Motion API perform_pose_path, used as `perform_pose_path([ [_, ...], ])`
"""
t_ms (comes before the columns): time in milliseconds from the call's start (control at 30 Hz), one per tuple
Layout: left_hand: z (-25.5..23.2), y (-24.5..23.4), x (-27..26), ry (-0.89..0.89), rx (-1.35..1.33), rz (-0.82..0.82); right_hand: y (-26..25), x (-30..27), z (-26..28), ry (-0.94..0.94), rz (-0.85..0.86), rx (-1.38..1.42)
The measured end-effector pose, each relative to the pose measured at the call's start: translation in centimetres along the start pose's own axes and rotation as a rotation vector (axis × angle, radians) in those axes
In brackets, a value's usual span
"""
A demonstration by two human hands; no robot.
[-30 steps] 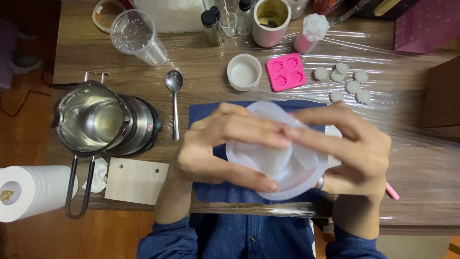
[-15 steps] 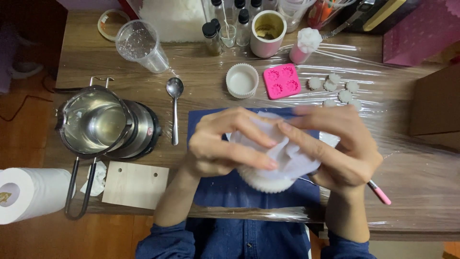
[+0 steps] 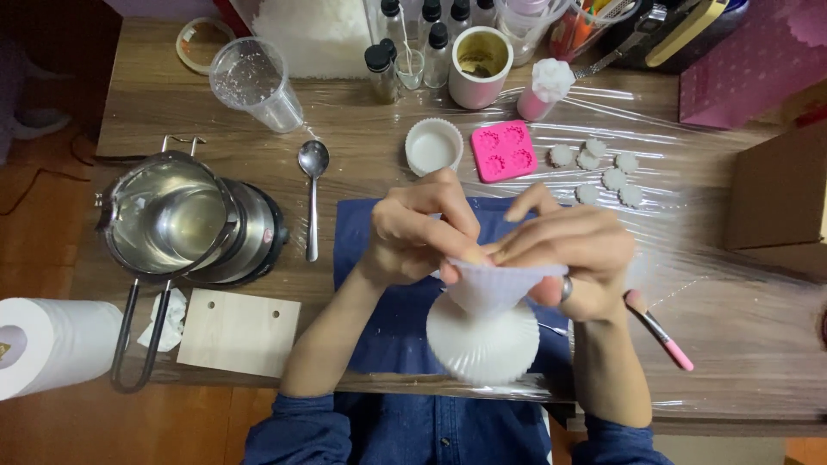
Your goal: The person is removing solidified wax residue from several silicone molds by peeling them back with their hands.
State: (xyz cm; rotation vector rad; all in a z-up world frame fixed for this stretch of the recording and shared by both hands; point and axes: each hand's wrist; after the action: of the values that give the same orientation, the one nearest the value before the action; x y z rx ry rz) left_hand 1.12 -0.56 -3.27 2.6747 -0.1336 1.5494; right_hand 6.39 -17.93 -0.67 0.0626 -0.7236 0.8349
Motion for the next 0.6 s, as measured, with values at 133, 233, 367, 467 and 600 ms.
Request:
perform_pose_path([
  [133,1.4,0.3,0.5,0.148,-0.081,-0.098,0.6,0.1,-1.5,-0.032,-0.055,0.180],
  [233,1.1,0.7,0.6,0.176,0.195,-0.176,0.6,0.2,-1.5,0.006,-0.090,0.178],
  [367,1.1,0.8,0.2,0.278,0.533,-0.214,1.2,0.5,-0.8,0.084,-0.174,0.155],
  [467,1.3,1.0,0.1,0.286,0.560,-0.225,1.1,0.5,-0.5,0.116,-0.226,0.110],
  [600,1.9,2.0,0.5,0.263,0.412,-0.249,0.8,-0.3,-2.2,0.136,-0.252,0.158],
])
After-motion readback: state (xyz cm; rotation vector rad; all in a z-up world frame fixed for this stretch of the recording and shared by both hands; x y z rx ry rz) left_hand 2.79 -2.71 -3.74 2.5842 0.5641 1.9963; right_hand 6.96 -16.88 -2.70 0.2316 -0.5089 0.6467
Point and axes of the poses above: each hand's wrist, its own x-axis towards the middle knuckle, its own y-axis out of the palm, z = x × y, and after that the axes turned 7 degrees about y, right-handed
